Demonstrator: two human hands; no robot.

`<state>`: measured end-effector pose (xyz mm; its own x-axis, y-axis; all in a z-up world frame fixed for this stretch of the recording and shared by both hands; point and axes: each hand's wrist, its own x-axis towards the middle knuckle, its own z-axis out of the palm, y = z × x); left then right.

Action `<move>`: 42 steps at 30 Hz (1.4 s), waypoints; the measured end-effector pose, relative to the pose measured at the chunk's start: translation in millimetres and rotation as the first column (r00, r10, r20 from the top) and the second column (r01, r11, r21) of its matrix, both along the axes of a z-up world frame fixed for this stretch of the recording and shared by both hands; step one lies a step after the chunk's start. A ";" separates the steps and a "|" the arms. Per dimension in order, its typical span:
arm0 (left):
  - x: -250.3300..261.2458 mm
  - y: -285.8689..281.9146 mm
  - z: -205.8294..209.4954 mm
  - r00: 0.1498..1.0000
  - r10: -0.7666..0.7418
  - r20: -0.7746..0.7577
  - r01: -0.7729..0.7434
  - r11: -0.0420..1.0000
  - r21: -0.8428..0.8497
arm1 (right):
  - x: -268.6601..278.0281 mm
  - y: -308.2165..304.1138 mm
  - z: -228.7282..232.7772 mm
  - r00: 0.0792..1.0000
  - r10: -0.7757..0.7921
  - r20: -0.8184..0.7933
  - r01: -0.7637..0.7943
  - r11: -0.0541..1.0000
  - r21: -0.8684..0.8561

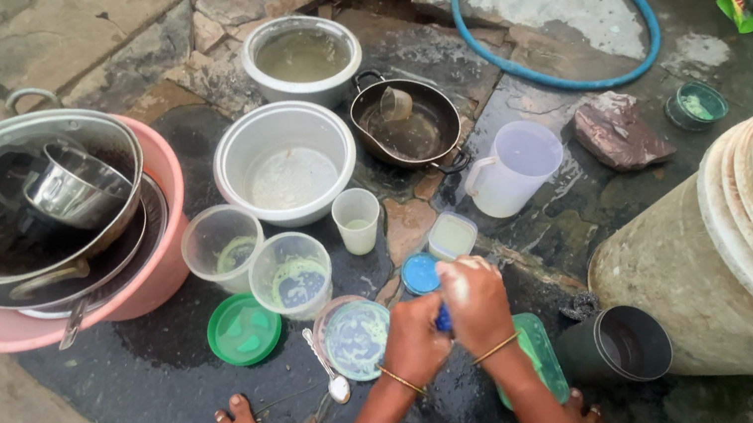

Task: The person washes various plastic containers, metal pots, and lids by hand using a sponge and soapy water, placing them onto the ground.

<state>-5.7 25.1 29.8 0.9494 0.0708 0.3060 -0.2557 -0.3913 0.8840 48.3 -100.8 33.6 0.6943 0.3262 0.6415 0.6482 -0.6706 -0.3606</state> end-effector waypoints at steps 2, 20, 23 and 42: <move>-2.3 2.4 1.6 0.998 -0.053 -0.030 0.052 0.998 -0.041 | 19.1 -18.7 -13.0 0.855 0.187 -0.483 -0.007 0.937 0.350; -16.1 -24.0 -9.2 0.998 0.035 0.045 -0.032 0.996 -0.085 | 45.2 -36.6 -53.8 0.364 0.444 -0.818 0.563 0.595 0.574; -11.2 -18.7 -14.8 0.996 0.092 -0.001 -0.091 0.987 -0.134 | -0.7 3.3 -52.1 0.874 0.015 -0.485 0.202 0.898 0.391; 1.1 -11.0 -48.4 0.978 -0.089 -0.186 -0.201 -0.195 -0.960 | -29.8 36.2 14.6 0.969 -0.100 -0.225 0.193 0.877 0.440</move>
